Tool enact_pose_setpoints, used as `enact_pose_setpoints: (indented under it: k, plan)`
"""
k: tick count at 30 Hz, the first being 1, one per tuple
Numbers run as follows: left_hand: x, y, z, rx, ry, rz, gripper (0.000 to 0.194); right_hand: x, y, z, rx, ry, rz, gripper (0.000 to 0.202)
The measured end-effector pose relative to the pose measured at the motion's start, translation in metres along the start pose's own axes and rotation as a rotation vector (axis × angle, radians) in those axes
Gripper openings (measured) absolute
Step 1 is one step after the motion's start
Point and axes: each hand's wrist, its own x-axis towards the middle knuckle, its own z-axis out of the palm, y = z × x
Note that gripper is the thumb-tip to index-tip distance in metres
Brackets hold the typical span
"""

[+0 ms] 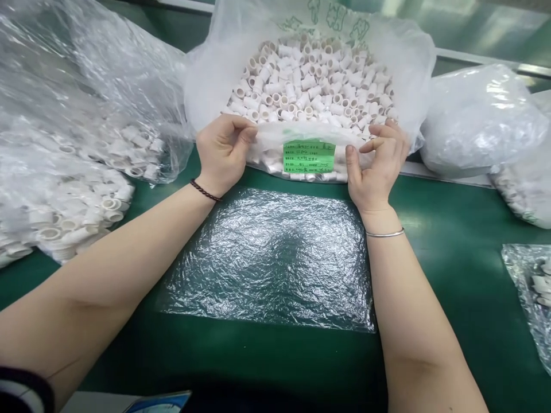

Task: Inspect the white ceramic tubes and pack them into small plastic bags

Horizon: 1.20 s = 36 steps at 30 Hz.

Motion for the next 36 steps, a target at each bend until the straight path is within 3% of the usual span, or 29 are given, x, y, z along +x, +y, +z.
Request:
enact_pose_setpoints:
  k: [4, 10, 20, 27, 36]
  plan:
    - [0.000, 0.001, -0.001, -0.021, 0.034, 0.040, 0.034, 0.000, -0.002, -0.001, 0.055, 0.000, 0.034, 0.030]
    - [-0.002, -0.004, 0.001, -0.003, -0.018, 0.003, 0.039, 0.001, -0.003, -0.003, 0.115, -0.022, 0.065, 0.032]
    - [-0.001, -0.009, 0.003, -0.076, 0.001, 0.056, 0.038, 0.002, 0.006, 0.006, 0.339, 0.098, -0.021, 0.025]
    - [-0.001, -0.005, 0.001, -0.053, 0.032, 0.096, 0.030, 0.001, 0.007, 0.008, 0.335, 0.064, -0.015, 0.031]
    - [0.000, -0.007, 0.003, -0.053, 0.034, 0.106, 0.032, -0.001, 0.021, 0.018, 0.286, 0.148, -0.041, 0.031]
